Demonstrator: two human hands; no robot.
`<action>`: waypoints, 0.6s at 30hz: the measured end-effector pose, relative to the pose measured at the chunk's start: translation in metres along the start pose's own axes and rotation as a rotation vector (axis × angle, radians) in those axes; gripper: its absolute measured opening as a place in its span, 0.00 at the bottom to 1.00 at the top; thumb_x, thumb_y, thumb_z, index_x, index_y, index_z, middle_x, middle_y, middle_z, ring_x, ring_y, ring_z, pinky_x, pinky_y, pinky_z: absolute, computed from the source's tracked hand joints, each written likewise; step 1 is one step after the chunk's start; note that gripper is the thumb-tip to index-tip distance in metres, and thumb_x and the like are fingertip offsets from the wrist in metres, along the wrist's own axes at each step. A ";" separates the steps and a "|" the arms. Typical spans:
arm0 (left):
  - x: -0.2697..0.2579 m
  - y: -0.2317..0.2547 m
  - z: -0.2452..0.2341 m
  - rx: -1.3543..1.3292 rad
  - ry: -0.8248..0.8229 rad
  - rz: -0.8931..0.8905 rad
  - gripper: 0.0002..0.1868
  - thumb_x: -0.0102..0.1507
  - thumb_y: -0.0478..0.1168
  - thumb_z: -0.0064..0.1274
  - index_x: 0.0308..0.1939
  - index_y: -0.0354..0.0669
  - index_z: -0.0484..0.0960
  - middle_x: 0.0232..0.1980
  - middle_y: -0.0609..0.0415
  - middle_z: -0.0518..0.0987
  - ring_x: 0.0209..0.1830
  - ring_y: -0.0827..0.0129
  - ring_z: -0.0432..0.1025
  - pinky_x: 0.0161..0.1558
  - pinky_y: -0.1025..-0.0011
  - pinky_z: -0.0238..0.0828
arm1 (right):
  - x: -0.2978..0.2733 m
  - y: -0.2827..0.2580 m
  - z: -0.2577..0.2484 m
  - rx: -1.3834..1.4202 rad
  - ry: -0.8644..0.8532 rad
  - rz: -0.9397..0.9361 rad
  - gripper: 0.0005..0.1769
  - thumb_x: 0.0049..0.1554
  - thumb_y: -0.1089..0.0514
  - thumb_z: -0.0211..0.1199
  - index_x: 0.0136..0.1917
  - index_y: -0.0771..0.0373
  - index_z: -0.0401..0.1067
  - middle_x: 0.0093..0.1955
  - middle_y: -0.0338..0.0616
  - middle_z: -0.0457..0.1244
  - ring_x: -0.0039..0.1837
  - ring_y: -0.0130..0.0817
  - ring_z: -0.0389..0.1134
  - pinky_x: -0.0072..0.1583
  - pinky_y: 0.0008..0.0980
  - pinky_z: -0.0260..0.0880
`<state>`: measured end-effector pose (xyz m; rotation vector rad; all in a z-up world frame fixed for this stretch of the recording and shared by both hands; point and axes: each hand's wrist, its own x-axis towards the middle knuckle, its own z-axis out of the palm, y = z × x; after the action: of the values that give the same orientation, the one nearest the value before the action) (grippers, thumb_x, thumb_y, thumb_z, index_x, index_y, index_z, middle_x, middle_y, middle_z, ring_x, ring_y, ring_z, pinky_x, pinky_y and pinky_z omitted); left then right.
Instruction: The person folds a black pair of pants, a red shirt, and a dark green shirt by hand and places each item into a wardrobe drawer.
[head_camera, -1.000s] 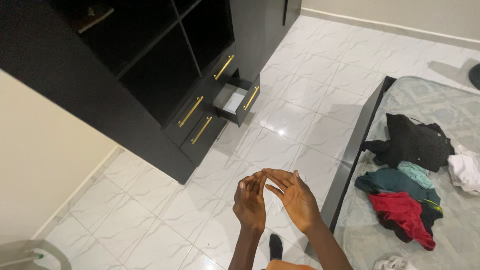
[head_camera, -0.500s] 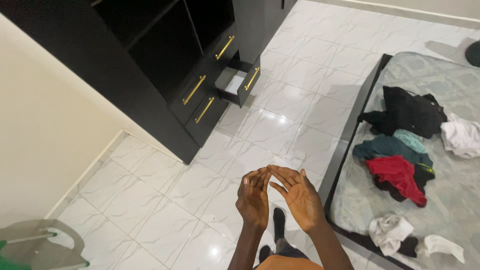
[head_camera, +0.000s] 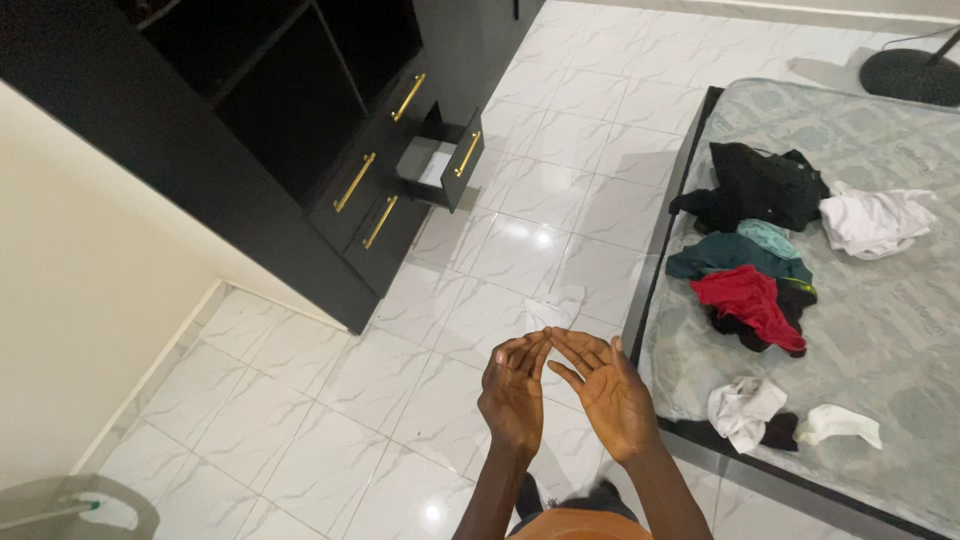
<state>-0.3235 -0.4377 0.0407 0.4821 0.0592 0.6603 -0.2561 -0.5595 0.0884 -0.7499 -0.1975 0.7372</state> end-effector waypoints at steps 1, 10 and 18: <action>-0.001 -0.003 0.003 -0.002 -0.010 -0.004 0.20 0.72 0.47 0.44 0.55 0.31 0.77 0.59 0.37 0.77 0.70 0.47 0.68 0.78 0.50 0.54 | -0.003 -0.003 -0.003 -0.006 -0.005 -0.011 0.39 0.65 0.35 0.43 0.69 0.74 0.61 0.78 0.66 0.55 0.82 0.49 0.51 0.78 0.50 0.50; -0.020 -0.060 0.038 -0.037 -0.036 -0.058 0.19 0.72 0.46 0.46 0.54 0.31 0.77 0.59 0.36 0.79 0.69 0.48 0.69 0.77 0.50 0.55 | -0.040 -0.049 -0.043 -0.056 0.002 -0.065 0.41 0.64 0.34 0.45 0.70 0.74 0.61 0.78 0.65 0.55 0.83 0.48 0.51 0.78 0.50 0.50; -0.062 -0.138 0.084 -0.060 -0.042 -0.079 0.19 0.71 0.46 0.45 0.53 0.31 0.78 0.58 0.38 0.79 0.68 0.48 0.69 0.76 0.52 0.56 | -0.090 -0.107 -0.106 -0.056 -0.004 -0.086 0.41 0.65 0.34 0.46 0.71 0.76 0.61 0.78 0.64 0.55 0.82 0.48 0.51 0.77 0.52 0.50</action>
<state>-0.2764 -0.6038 0.0471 0.4332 0.0183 0.5722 -0.2209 -0.7312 0.0916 -0.7880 -0.2536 0.6536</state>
